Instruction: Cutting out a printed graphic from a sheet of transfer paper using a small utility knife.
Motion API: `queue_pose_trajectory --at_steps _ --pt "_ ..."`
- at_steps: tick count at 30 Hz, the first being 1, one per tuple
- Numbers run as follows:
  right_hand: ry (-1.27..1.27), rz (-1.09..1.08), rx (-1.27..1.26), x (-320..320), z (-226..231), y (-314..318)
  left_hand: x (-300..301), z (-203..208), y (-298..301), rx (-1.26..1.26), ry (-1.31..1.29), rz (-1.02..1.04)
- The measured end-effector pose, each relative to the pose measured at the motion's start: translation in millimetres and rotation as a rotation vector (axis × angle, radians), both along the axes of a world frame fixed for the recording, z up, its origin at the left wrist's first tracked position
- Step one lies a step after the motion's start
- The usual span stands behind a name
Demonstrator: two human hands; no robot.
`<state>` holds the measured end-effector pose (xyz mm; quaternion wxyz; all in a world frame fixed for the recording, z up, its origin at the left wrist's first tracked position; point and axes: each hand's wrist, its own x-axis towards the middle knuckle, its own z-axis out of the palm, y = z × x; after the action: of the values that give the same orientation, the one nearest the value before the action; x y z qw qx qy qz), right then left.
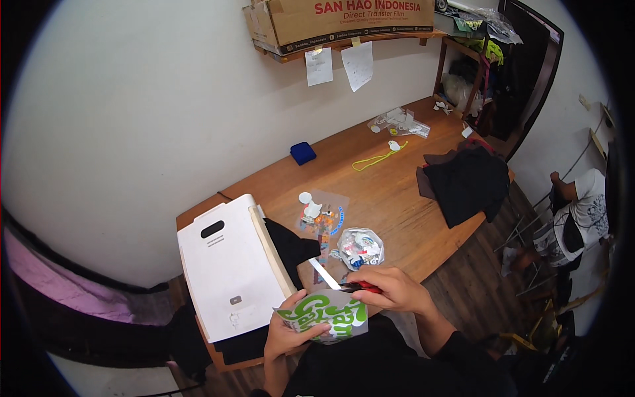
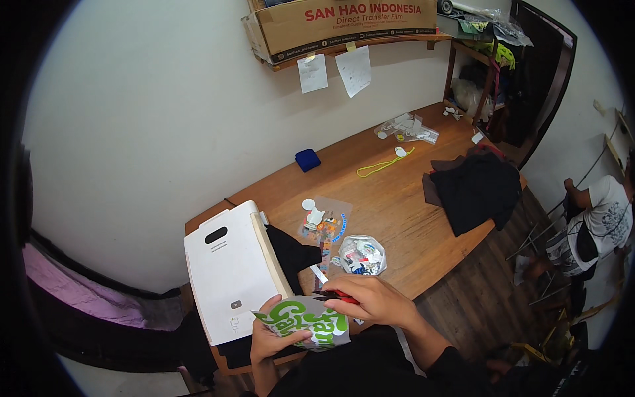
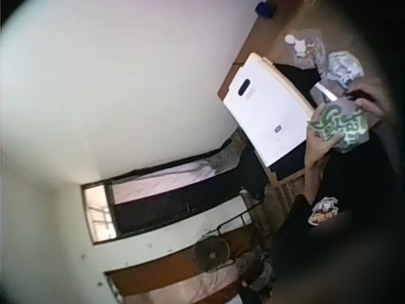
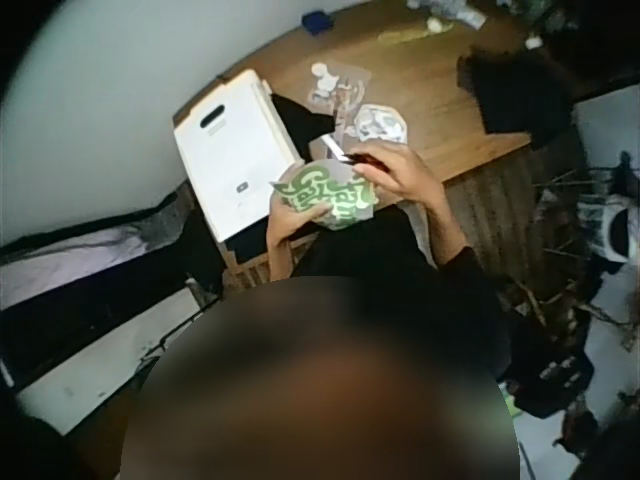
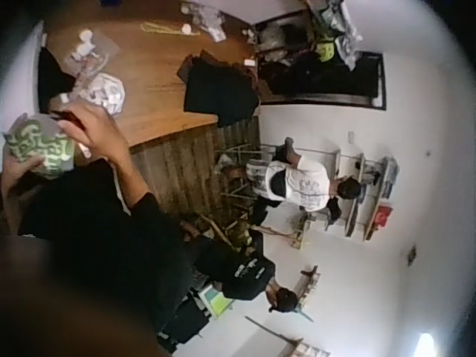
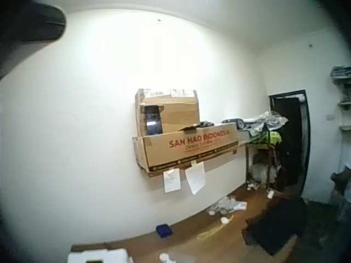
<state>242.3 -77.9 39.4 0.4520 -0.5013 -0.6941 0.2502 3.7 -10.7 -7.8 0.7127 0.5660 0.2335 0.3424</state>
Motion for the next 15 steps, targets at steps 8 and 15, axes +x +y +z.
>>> queue_pose_trajectory --at_steps 8,15 --pt "-0.018 -0.014 0.083 -0.9 -2.2 0.8 0.0 -0.5 -0.8 -0.013 -0.022 -0.009" --pt "-0.002 0.022 -0.024 1.0 -0.5 -1.7 1.2 3.0 -3.0 -0.033 -0.005 -0.004"
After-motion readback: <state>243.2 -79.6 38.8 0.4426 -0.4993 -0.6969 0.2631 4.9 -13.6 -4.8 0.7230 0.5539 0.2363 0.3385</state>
